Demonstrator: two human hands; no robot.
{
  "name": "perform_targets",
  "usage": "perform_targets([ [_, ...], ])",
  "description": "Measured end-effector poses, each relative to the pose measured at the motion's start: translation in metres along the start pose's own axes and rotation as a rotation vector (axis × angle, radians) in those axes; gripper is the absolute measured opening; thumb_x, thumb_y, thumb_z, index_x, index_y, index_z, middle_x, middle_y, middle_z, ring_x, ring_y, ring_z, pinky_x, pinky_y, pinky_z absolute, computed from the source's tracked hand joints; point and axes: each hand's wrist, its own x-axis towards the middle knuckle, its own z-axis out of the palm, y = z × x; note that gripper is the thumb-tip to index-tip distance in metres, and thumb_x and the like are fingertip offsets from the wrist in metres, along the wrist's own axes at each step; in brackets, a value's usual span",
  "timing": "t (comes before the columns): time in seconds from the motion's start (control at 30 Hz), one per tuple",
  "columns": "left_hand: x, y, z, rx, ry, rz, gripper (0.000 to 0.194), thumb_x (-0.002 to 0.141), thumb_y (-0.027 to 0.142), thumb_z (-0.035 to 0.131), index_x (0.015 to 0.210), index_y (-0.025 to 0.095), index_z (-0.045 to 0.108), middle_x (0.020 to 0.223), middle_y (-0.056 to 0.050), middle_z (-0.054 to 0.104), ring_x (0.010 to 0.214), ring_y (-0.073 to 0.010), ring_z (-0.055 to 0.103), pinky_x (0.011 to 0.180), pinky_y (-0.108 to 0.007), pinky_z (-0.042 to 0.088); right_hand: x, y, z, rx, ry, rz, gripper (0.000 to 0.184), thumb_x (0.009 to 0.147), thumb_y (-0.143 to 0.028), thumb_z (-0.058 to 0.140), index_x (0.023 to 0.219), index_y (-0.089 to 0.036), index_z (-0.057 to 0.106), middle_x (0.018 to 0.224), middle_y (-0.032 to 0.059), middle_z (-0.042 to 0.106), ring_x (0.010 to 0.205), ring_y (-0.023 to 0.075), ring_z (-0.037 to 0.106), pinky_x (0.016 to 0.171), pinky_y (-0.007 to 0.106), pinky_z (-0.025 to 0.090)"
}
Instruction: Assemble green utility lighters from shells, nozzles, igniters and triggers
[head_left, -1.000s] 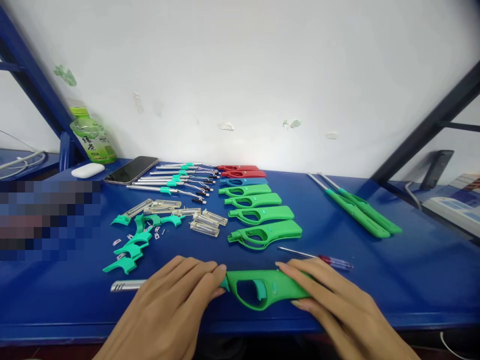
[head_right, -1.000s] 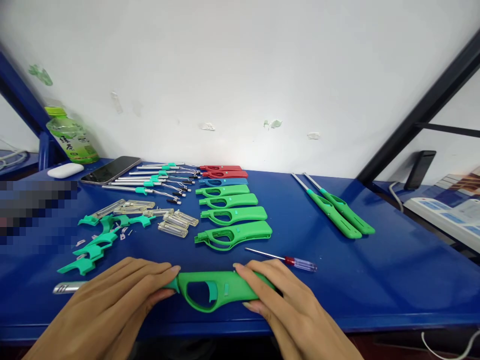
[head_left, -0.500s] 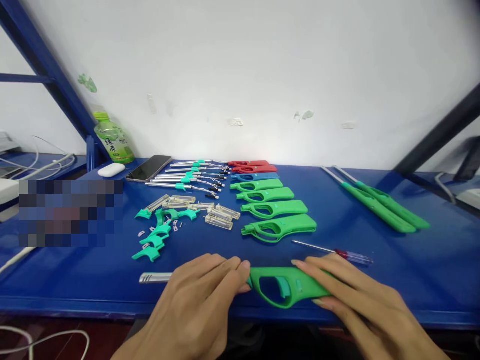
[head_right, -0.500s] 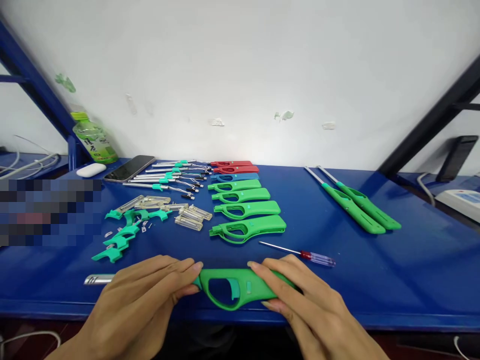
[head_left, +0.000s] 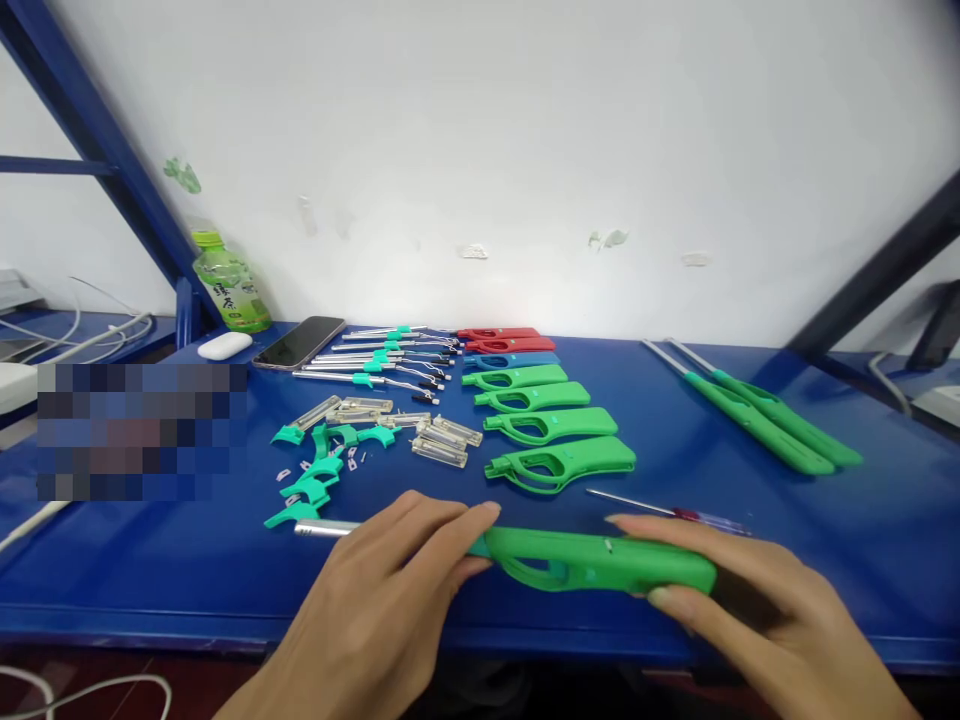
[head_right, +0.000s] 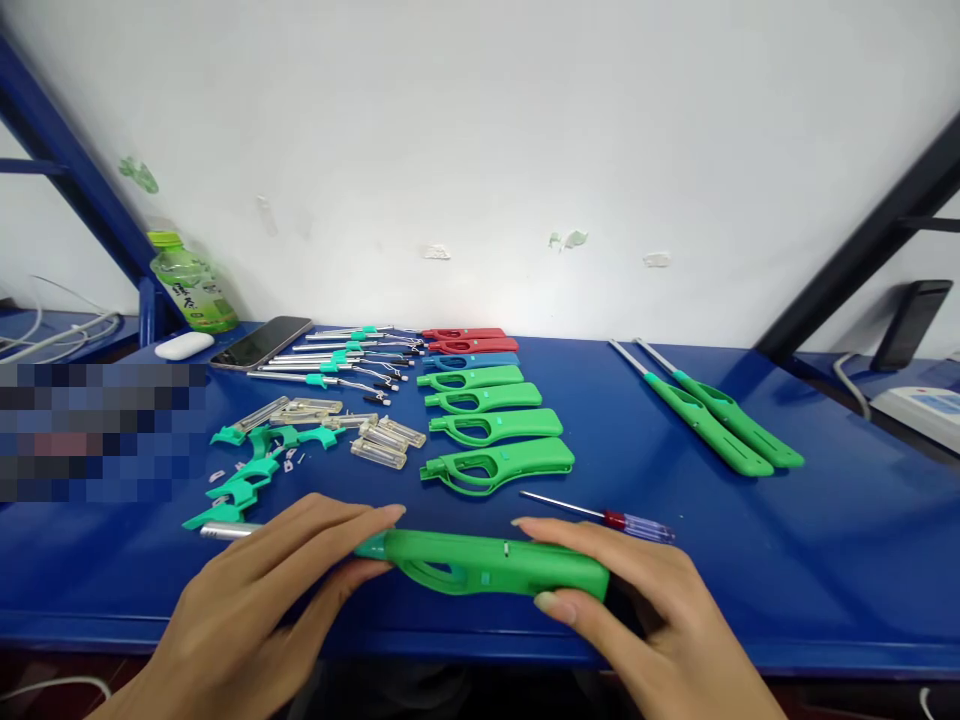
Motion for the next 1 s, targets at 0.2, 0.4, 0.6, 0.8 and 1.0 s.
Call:
perform_targets([
  [0.2,-0.003,0.003,0.002,0.002,-0.073,0.013,0.033,0.106,0.01,0.05,0.135,0.018,0.062,0.113,-0.008,0.069,0.094,-0.0179,0.068,0.079,-0.03,0.061,0.021,-0.013,0.0,0.148,-0.016,-0.013,0.018,0.096,-0.052,0.073,0.104,-0.04,0.083,0.096,-0.0104,0.085,0.08,0.0139,0.084,0.078,0.012,0.064],
  [0.4,-0.007,-0.004,0.0,0.087,-0.151,-0.01,0.034,0.106,0.014,0.045,0.134,0.025,0.063,0.116,-0.006,0.069,0.094,-0.0189,0.07,0.083,-0.032,0.062,0.016,-0.01,0.006,0.2,-0.103,-0.126,0.027,0.1,-0.022,0.068,0.12,-0.036,0.08,0.124,-0.0015,0.081,0.113,0.0218,0.079,0.103,0.031,0.063],
  [0.6,-0.007,-0.004,0.003,0.249,-0.069,0.063,0.034,0.109,0.028,0.045,0.137,0.025,0.064,0.114,-0.006,0.075,0.098,-0.0235,0.076,0.085,-0.037,0.065,0.016,-0.013,0.006,0.138,-0.189,-0.198,0.036,0.102,-0.024,0.068,0.135,-0.037,0.072,0.138,-0.0014,0.075,0.125,0.0203,0.074,0.109,0.031,0.059],
  [0.8,0.0,0.004,0.017,0.296,-0.122,0.104,0.045,0.111,0.046,0.043,0.146,0.023,0.058,0.123,-0.009,0.075,0.104,-0.0263,0.076,0.085,-0.041,0.068,0.013,-0.013,0.005,0.156,-0.236,-0.126,0.042,0.101,-0.03,0.07,0.142,-0.041,0.065,0.137,-0.0036,0.075,0.125,0.0181,0.073,0.111,0.029,0.057],
  [1.0,0.0,0.001,0.02,0.205,-0.126,0.097,0.037,0.112,0.041,0.043,0.138,0.022,0.061,0.119,-0.007,0.075,0.101,-0.0252,0.076,0.089,-0.043,0.067,0.015,-0.017,0.004,0.09,-0.238,-0.042,0.046,0.097,-0.041,0.075,0.142,-0.039,0.062,0.135,-0.0033,0.075,0.125,0.0181,0.072,0.109,0.029,0.058],
])
